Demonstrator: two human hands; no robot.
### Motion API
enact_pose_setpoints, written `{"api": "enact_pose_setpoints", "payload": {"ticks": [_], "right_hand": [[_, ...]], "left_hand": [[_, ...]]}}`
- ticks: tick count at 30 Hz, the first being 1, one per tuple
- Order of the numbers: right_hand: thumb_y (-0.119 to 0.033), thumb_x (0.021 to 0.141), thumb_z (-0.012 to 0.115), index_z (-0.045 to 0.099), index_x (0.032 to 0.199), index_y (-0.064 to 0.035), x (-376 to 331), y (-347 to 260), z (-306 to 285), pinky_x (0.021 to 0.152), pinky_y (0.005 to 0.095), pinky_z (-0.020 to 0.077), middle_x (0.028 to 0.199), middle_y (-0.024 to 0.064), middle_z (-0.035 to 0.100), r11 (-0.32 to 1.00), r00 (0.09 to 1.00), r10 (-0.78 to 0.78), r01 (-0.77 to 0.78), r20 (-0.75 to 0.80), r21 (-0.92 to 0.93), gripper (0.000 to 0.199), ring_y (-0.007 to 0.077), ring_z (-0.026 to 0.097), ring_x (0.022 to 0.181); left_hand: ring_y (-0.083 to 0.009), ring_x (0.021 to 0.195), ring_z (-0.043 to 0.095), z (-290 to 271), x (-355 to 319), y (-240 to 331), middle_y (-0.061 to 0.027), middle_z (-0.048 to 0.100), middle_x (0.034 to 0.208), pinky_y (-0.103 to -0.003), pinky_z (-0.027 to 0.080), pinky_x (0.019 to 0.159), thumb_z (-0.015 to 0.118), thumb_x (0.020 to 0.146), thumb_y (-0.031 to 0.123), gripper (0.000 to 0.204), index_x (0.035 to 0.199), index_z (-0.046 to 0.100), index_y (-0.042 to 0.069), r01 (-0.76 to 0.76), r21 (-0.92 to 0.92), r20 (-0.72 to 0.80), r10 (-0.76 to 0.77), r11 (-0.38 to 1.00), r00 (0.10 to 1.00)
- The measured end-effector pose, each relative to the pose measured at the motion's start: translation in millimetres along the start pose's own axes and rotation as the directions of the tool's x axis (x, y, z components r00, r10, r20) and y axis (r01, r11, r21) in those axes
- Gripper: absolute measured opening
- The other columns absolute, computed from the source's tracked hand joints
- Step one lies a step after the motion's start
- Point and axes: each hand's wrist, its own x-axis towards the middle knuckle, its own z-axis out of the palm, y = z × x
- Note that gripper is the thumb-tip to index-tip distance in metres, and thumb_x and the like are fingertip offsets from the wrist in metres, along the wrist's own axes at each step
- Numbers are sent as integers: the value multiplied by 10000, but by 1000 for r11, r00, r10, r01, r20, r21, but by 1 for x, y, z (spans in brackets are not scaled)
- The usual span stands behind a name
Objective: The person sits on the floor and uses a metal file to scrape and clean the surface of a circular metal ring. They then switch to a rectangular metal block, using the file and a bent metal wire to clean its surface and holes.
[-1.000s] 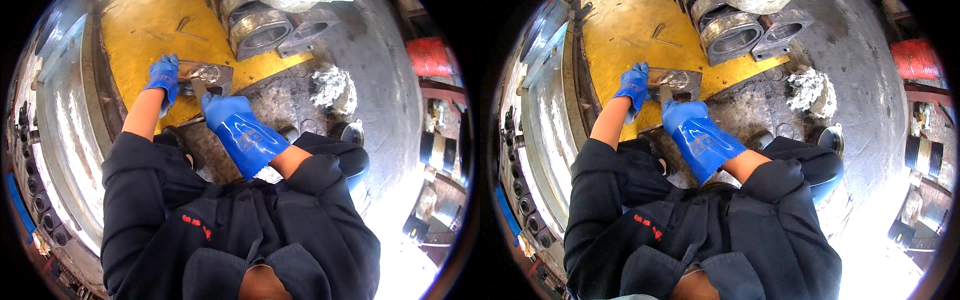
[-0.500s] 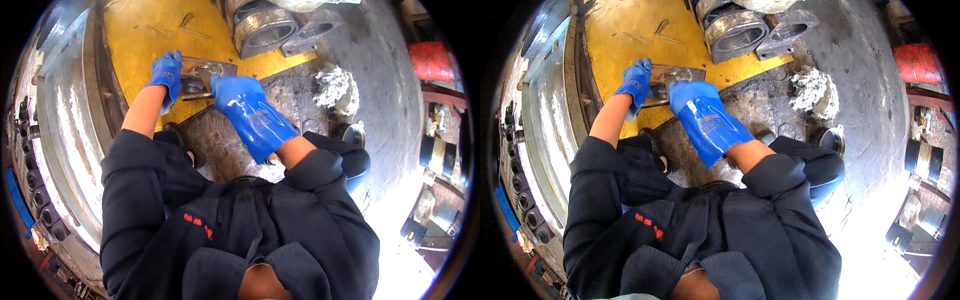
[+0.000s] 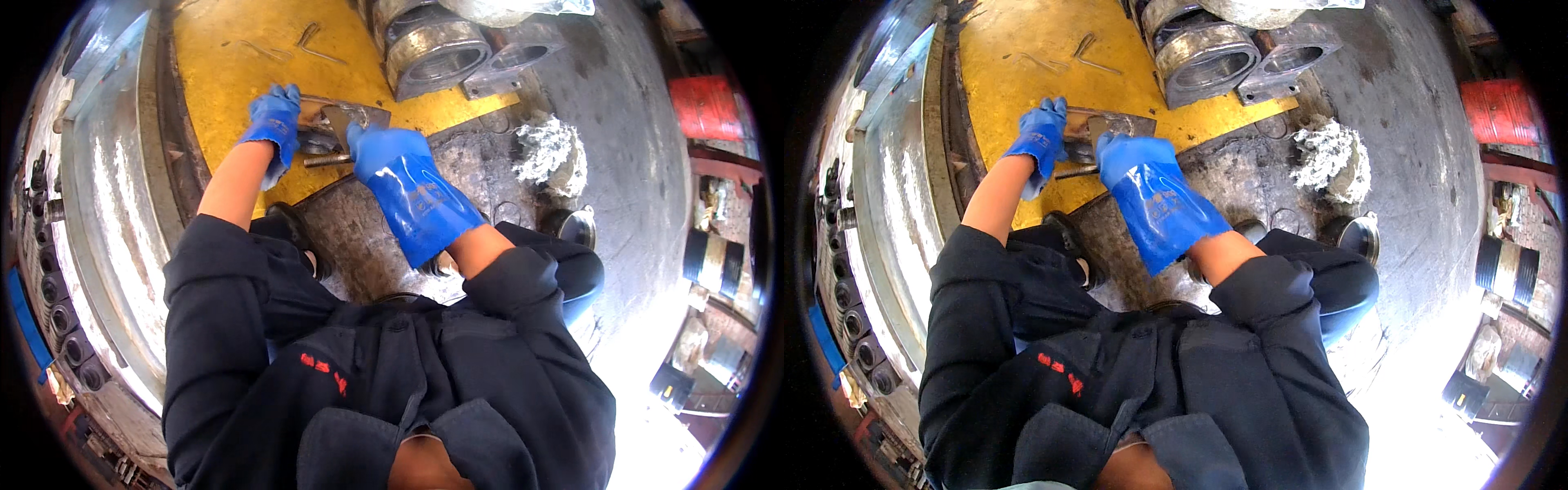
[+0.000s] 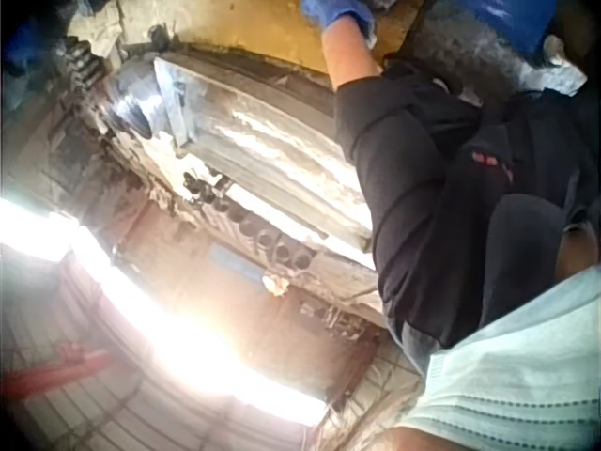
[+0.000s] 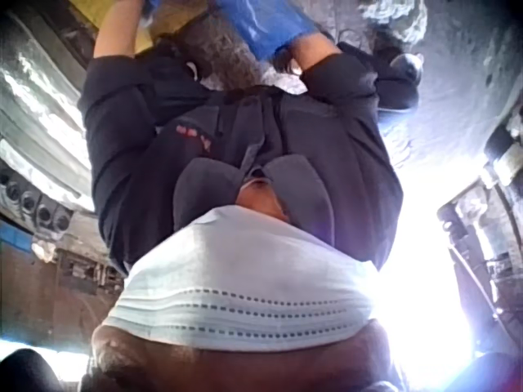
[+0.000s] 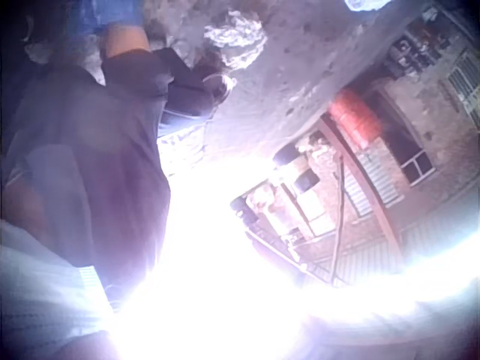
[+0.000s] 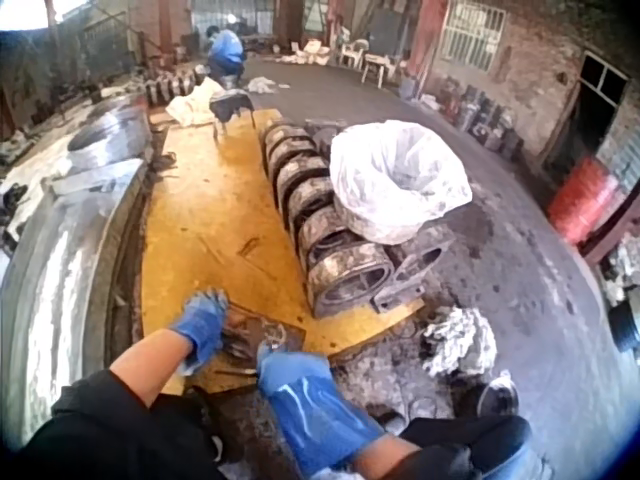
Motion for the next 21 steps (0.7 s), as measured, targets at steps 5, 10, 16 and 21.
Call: {"api": "enact_pose_setpoints", "payload": {"ticks": [5, 10, 16, 21], "right_hand": [[-155, 929, 512, 644, 1053, -68, -18, -23, 14, 665, 469, 573, 937, 137, 740, 990, 990, -60, 41, -131, -138, 201, 310, 737, 840], [-160, 928, 516, 630, 1131, -80, -5, 0, 13, 668, 510, 569, 899, 130, 736, 999, 991, 36, -31, -128, 41, 246, 301, 744, 841], [-185, 903, 564, 593, 1123, -97, -12, 11, 33, 719, 471, 568, 985, 162, 710, 990, 990, 136, -137, -47, -21, 239, 355, 723, 834], [-186, 915, 558, 585, 1118, -90, -30, -1, -2, 766, 486, 564, 991, 187, 710, 992, 991, 119, -121, 53, 35, 226, 350, 715, 921]], "left_hand": [[-418, 1170, 601, 25, 1, -20, -247, 530, 1333, -499, 528, 894, 916, 579, 270, 1058, 1445, 353, 44, -24, 23, -140, 27, 999, 990], [-404, 1187, 594, 9, -6, -2, -247, 544, 1300, -483, 527, 902, 867, 650, 288, 938, 1409, 379, 35, -45, 62, -66, 49, 997, 997], [-436, 1135, 613, 11, -6, -4, -256, 534, 1326, -517, 513, 909, 926, 577, 203, 1040, 1441, 370, 43, -61, -15, -118, 59, 998, 991], [-398, 1181, 600, 20, -3, -17, -237, 537, 1328, -480, 511, 936, 828, 679, 201, 862, 1417, 401, 72, -10, 18, -90, 11, 1000, 996]]}}
